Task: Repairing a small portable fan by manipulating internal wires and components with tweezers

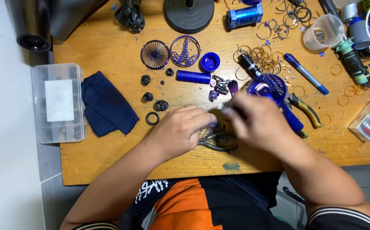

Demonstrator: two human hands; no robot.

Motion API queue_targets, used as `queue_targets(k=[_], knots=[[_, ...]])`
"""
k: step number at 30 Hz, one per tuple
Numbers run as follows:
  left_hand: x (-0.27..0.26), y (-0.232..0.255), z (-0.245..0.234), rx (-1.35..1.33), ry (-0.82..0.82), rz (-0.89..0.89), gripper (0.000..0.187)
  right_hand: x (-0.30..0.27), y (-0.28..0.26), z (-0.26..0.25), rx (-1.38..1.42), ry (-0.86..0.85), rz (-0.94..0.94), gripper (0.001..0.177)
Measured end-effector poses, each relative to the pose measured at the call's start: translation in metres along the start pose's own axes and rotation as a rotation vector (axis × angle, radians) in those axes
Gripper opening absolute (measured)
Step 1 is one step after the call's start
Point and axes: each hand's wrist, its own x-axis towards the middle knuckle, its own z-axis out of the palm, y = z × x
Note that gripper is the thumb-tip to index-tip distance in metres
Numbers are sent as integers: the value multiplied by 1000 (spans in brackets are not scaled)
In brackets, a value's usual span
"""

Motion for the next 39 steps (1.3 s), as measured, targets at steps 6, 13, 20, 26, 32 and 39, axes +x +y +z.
queue_targets(k=[6, 13, 20, 26, 32, 39], knots=[[2, 5, -1, 8, 2, 7, 29, -7, 12, -7, 190, -130, -25, 10], [2, 2, -5, 92, -8, 48, 30, 1, -24, -13, -102, -481, 9, 11], [0, -4, -1, 96, 7, 53, 23, 0, 5, 0, -120, 126, -71, 17], [0, 2, -3, 49, -32, 46, 26, 0, -10, -11, 271, -261, -62, 6], [-2, -6, -2, 111, -21, 21, 29, 0, -13, -5, -226, -190, 57, 13], [3, 6, -5, 92, -1, 49, 17, -3, 12, -2, 191, 13, -45, 8]])
